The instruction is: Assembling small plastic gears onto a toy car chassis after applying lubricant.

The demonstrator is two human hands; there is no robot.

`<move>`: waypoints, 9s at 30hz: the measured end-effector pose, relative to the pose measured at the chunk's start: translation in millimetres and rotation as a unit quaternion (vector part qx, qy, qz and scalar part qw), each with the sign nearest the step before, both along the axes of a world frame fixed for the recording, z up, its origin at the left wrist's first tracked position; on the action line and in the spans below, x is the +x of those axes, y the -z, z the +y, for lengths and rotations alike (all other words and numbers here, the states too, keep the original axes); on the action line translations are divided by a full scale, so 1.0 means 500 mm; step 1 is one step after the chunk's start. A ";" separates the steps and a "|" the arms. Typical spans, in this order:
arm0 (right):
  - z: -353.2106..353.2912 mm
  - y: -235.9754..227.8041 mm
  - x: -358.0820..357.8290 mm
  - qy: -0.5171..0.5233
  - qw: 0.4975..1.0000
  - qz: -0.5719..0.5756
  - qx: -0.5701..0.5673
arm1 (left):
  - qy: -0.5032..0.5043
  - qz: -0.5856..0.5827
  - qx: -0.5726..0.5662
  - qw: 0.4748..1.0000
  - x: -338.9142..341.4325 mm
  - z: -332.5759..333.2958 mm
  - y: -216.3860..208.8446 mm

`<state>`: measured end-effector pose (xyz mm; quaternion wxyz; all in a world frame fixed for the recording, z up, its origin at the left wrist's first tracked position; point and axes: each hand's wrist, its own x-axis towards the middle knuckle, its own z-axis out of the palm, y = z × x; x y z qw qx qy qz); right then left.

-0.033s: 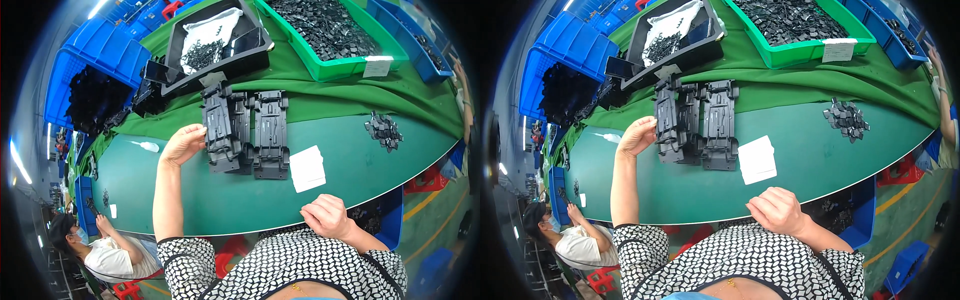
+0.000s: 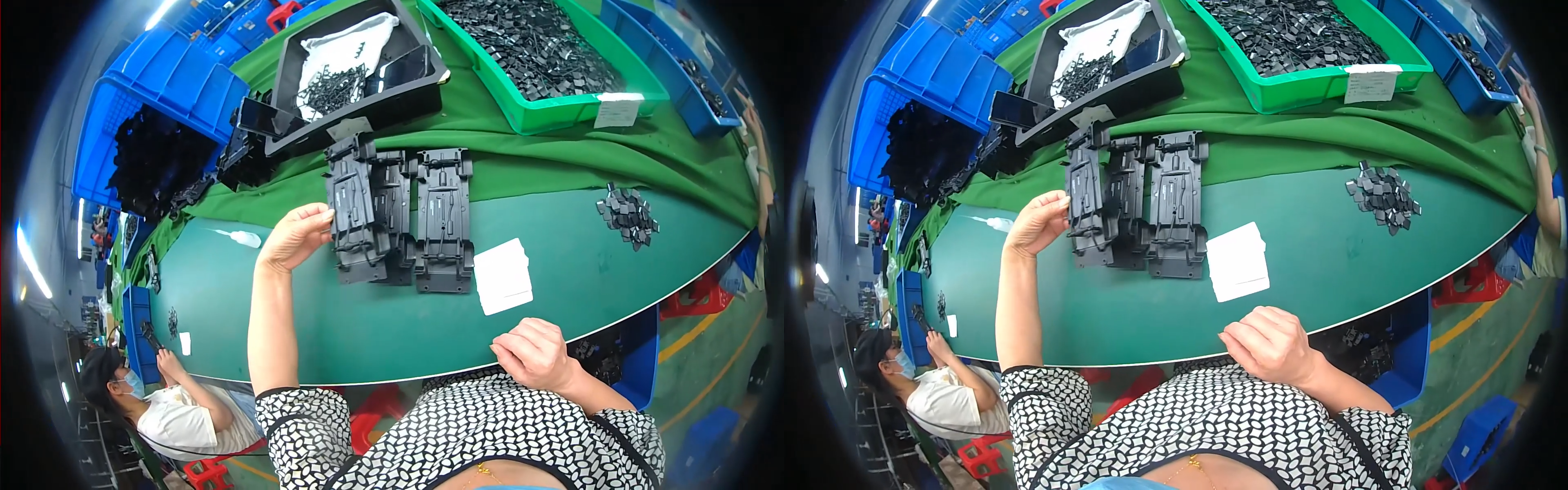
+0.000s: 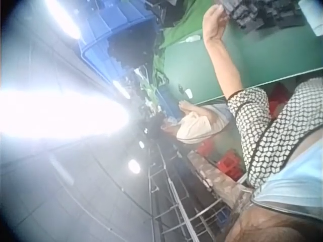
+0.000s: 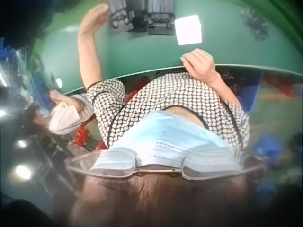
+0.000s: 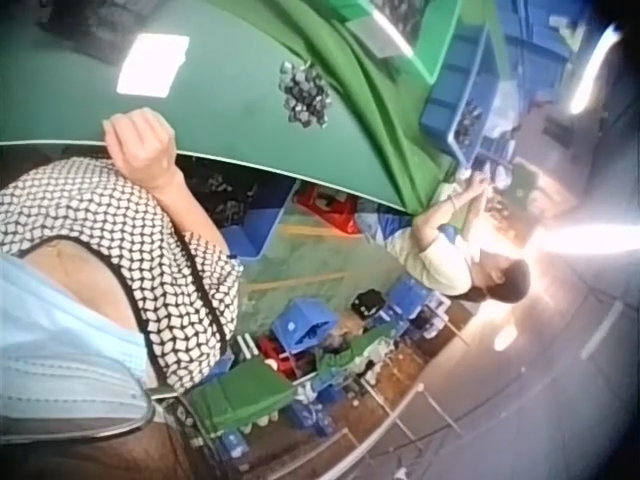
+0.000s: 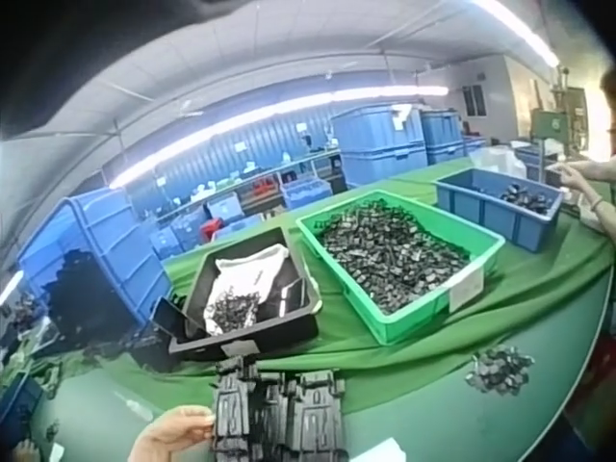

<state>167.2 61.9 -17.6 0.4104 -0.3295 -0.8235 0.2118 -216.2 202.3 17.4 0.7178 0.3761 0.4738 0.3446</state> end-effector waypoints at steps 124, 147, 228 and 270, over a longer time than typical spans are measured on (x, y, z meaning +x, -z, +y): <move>0.099 -0.419 -0.510 -0.278 0.954 -0.089 0.063 | -0.472 0.580 0.255 0.613 -0.173 -0.467 0.145; 0.907 -0.377 -1.427 0.294 0.938 0.055 -0.178 | -0.269 0.743 0.131 0.599 -0.532 -0.324 0.117; 0.794 -0.317 -1.440 0.101 0.992 -0.021 -0.073 | -0.216 0.732 0.062 0.643 -0.525 -0.306 0.090; 0.616 -0.439 -1.343 -0.139 0.981 -0.035 0.134 | -0.228 0.740 0.081 0.627 -0.530 -0.302 0.105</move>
